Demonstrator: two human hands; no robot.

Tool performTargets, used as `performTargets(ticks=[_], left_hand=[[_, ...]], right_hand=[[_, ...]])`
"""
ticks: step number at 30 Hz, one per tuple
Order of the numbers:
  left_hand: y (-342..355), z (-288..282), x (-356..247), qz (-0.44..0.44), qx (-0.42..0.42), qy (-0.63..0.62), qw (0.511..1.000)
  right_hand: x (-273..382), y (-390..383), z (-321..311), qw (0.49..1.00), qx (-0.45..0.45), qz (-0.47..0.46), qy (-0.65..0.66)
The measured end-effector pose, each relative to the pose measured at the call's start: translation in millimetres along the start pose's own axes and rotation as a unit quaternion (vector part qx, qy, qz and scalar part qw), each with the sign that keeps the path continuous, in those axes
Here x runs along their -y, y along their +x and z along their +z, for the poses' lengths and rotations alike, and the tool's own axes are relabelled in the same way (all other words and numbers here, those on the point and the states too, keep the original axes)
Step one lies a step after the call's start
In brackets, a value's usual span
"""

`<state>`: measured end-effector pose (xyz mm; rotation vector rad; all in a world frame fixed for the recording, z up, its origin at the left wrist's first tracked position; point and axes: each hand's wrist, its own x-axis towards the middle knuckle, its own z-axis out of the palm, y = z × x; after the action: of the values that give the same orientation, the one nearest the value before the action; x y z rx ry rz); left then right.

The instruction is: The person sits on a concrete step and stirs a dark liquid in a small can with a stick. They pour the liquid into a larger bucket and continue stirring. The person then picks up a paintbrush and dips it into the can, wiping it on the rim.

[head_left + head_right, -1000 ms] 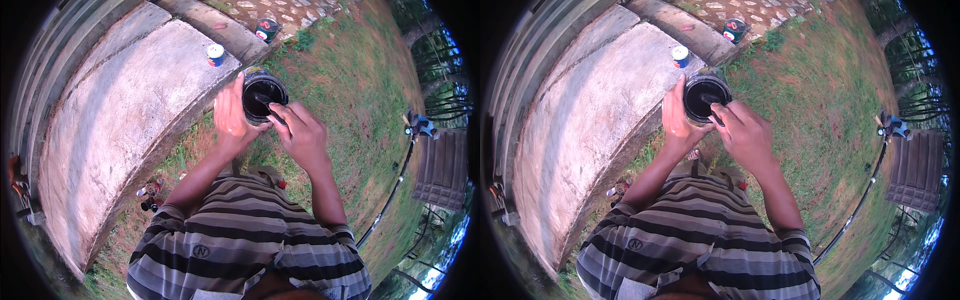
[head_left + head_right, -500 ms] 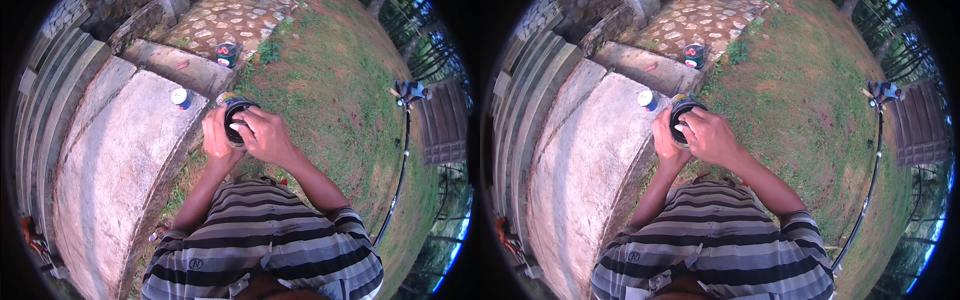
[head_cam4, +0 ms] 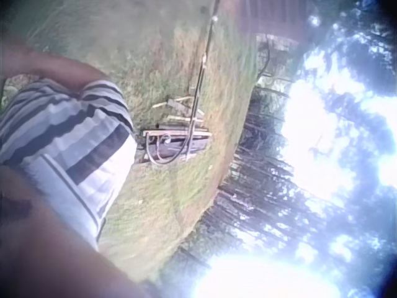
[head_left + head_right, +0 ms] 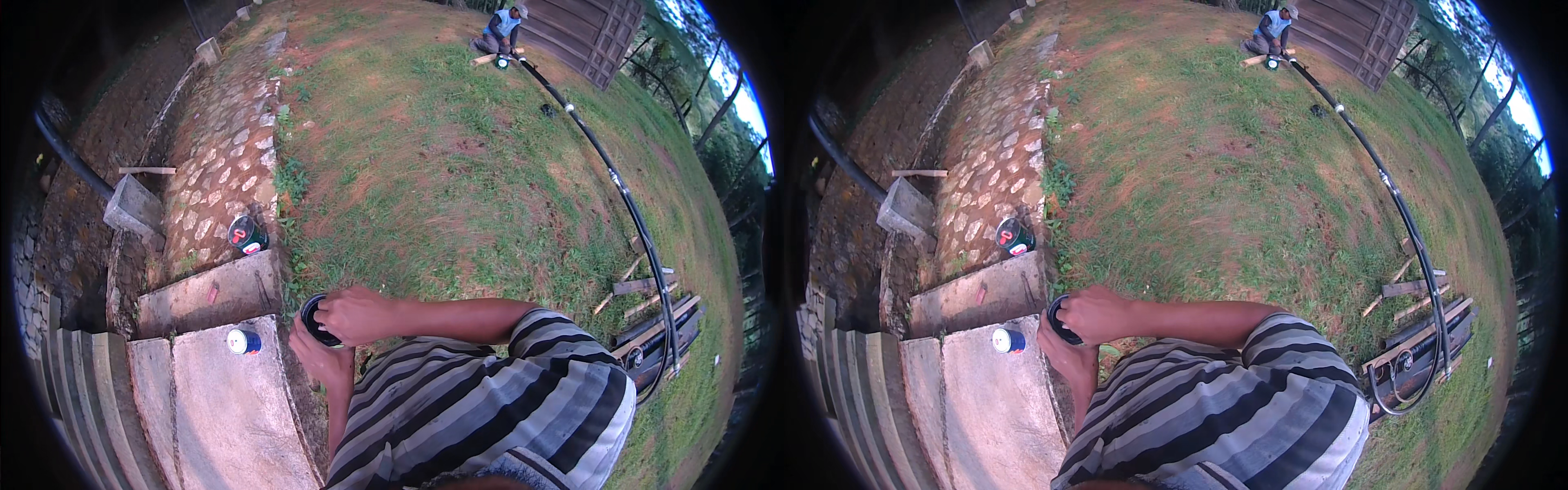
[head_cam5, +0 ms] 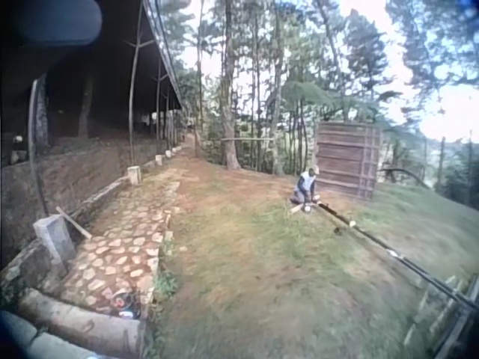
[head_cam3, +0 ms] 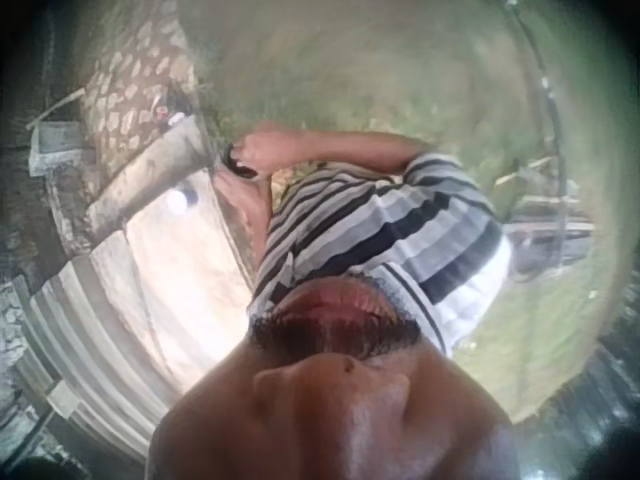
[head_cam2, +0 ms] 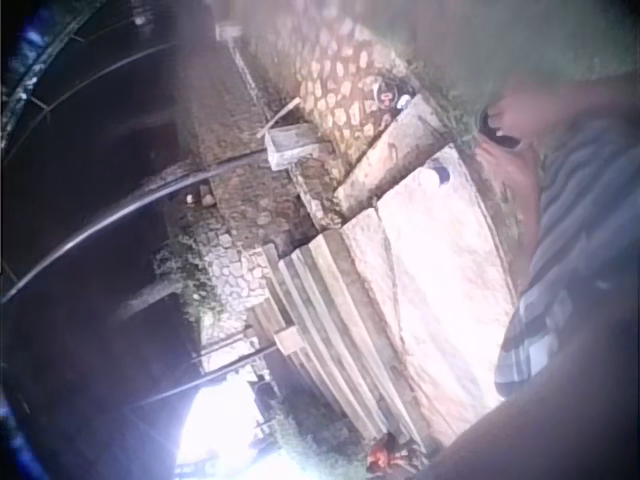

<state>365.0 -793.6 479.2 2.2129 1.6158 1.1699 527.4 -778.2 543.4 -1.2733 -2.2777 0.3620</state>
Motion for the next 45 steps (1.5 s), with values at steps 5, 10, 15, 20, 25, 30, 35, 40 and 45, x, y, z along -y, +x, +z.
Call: performTargets(ticks=[5,10,15,20,25,30,35,40,45], left_hand=[[4,-4,-14,0.015,0.014,0.001,1.0],[2,0,-13,-0.01,0.037,0.02,0.999],[-3,4,-16,0.02,0.052,0.008,0.998],[-1,1,-28,0.046,0.074,0.0,0.996],[-4,5,-25,0.057,0.072,-0.003,0.996],[-5,8,-25,0.054,0.088,-0.005,0.995],[-8,7,-29,0.078,0.096,-0.026,0.992],[-3,11,-27,0.034,0.075,-0.013,0.997],[-11,14,-29,0.08,0.082,-0.01,0.993]], right_hand=[[-5,-14,13,0.954,-0.093,0.181,0.222],[-11,-37,14,0.992,-0.075,0.089,0.058],[-5,-47,2,0.975,-0.049,0.182,0.115],[2,-52,5,0.883,-0.158,0.302,0.323],[-7,-58,7,0.992,-0.032,0.115,0.031],[-4,-64,0,0.992,-0.041,0.116,0.01],[9,-64,7,0.94,-0.154,0.197,0.232],[1,-73,12,0.977,-0.103,0.134,0.127],[-4,-72,-10,0.991,-0.063,0.111,0.031]])
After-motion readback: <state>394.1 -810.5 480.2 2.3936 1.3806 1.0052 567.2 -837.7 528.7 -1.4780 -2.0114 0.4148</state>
